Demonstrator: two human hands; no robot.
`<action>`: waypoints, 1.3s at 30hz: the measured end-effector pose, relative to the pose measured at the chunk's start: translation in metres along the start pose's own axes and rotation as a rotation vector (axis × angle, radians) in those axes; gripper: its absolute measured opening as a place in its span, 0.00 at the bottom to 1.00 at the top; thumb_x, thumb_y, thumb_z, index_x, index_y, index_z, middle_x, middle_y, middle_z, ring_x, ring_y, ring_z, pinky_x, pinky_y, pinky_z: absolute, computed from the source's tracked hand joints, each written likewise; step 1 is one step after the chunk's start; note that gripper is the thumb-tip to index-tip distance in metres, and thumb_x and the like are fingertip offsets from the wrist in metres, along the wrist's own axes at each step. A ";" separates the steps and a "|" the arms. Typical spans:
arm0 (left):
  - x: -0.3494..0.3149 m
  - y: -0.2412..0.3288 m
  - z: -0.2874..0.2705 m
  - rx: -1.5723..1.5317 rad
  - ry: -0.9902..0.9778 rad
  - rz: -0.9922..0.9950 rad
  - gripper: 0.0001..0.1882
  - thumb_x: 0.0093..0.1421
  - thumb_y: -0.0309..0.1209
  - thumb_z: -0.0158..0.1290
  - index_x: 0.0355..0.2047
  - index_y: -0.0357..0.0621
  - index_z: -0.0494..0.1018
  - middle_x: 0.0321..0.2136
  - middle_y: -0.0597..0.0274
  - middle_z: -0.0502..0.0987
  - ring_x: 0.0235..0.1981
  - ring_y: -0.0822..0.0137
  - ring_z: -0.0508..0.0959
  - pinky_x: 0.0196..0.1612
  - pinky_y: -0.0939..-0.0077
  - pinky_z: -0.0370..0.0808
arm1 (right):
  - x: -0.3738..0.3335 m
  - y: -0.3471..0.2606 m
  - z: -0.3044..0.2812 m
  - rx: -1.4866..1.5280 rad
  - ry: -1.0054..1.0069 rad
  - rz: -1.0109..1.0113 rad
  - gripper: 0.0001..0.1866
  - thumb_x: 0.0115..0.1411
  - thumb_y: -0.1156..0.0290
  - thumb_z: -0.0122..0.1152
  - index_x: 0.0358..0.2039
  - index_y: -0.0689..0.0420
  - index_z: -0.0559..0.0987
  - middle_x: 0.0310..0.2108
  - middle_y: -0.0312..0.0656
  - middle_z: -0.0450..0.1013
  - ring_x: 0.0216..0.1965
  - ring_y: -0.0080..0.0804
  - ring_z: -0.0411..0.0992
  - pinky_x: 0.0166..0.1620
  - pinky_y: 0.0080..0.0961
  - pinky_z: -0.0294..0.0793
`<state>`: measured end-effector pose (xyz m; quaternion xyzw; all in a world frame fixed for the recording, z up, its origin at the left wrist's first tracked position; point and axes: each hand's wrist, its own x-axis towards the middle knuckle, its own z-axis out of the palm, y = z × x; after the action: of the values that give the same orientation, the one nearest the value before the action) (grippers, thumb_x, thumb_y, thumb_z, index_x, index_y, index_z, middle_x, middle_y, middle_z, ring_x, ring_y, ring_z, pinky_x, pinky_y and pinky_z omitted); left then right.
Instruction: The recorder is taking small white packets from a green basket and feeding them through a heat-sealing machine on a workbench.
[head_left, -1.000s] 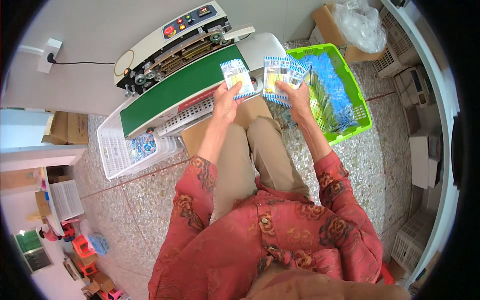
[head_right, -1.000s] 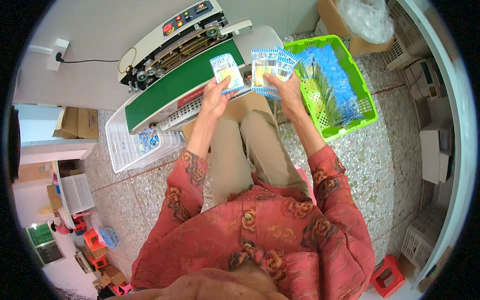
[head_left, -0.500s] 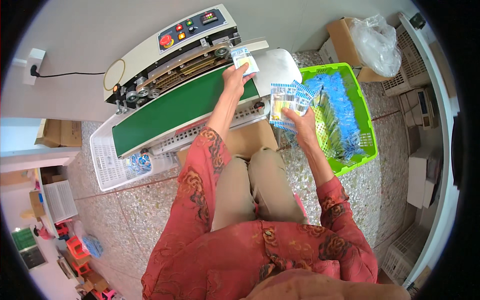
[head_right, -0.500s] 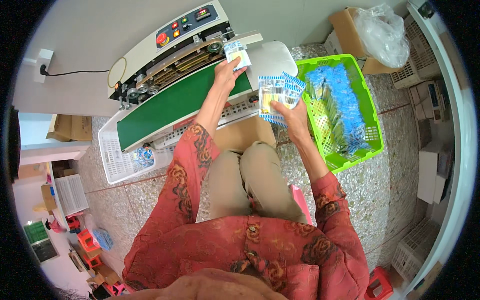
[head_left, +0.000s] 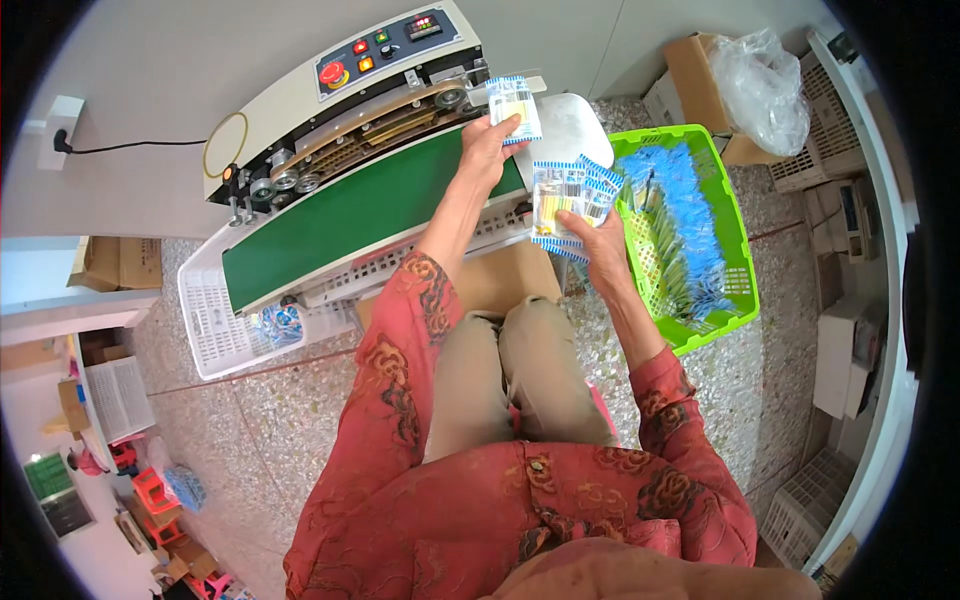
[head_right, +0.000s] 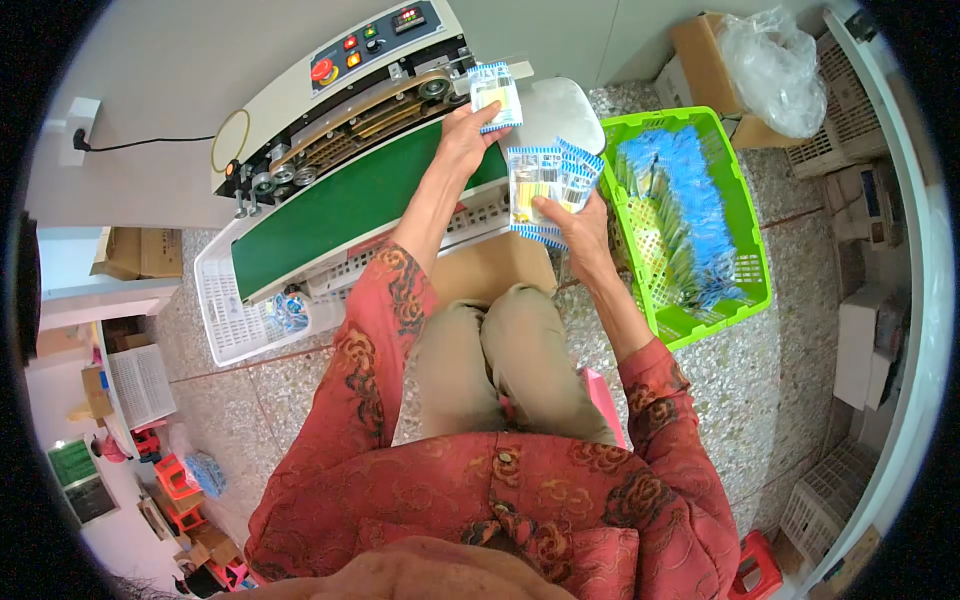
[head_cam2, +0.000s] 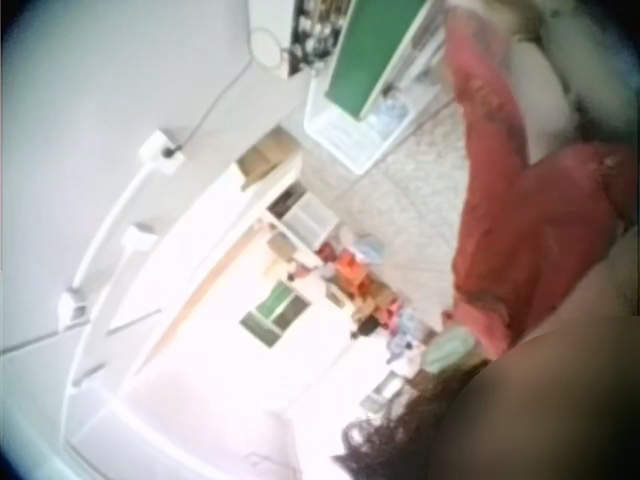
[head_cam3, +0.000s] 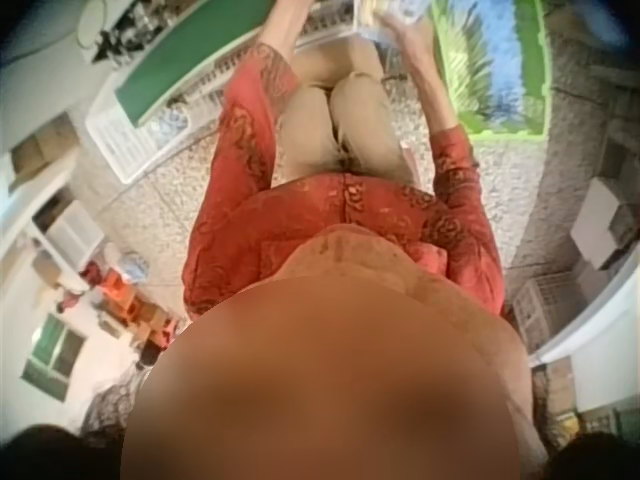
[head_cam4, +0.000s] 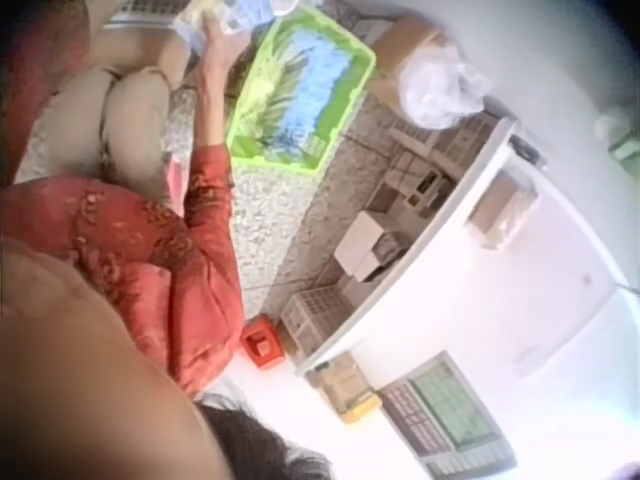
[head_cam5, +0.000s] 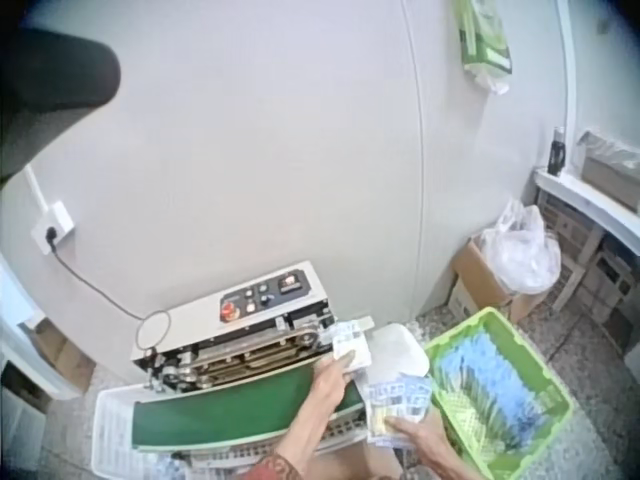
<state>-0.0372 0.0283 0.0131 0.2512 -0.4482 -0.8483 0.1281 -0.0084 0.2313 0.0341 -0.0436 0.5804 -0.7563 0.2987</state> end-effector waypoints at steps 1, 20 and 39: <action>0.004 -0.001 -0.002 -0.036 0.034 -0.029 0.11 0.52 0.23 0.51 0.37 0.38 0.69 0.34 0.59 0.74 0.33 0.66 0.75 0.32 0.73 0.76 | -0.001 0.000 0.000 0.031 0.002 0.008 0.19 0.45 0.76 0.62 0.40 0.60 0.70 0.36 0.39 0.72 0.34 0.25 0.72 0.39 0.23 0.71; -0.006 0.010 -0.054 -0.144 0.331 0.065 0.09 0.51 0.19 0.51 0.34 0.32 0.69 0.33 0.54 0.73 0.30 0.61 0.75 0.29 0.72 0.78 | 0.002 0.004 0.011 0.000 -0.040 0.043 0.18 0.46 0.75 0.61 0.39 0.60 0.71 0.35 0.40 0.72 0.33 0.25 0.72 0.38 0.23 0.72; -0.098 -0.011 0.005 0.396 0.129 0.192 0.13 0.58 0.33 0.47 0.33 0.32 0.73 0.23 0.68 0.74 0.22 0.84 0.67 0.25 0.86 0.65 | 0.039 0.006 0.028 0.179 -0.016 0.003 0.16 0.49 0.71 0.61 0.38 0.59 0.71 0.34 0.37 0.72 0.33 0.23 0.70 0.38 0.21 0.71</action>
<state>0.0424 0.0817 0.0366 0.2814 -0.6189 -0.7097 0.1850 -0.0262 0.1865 0.0268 -0.0218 0.5080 -0.8044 0.3073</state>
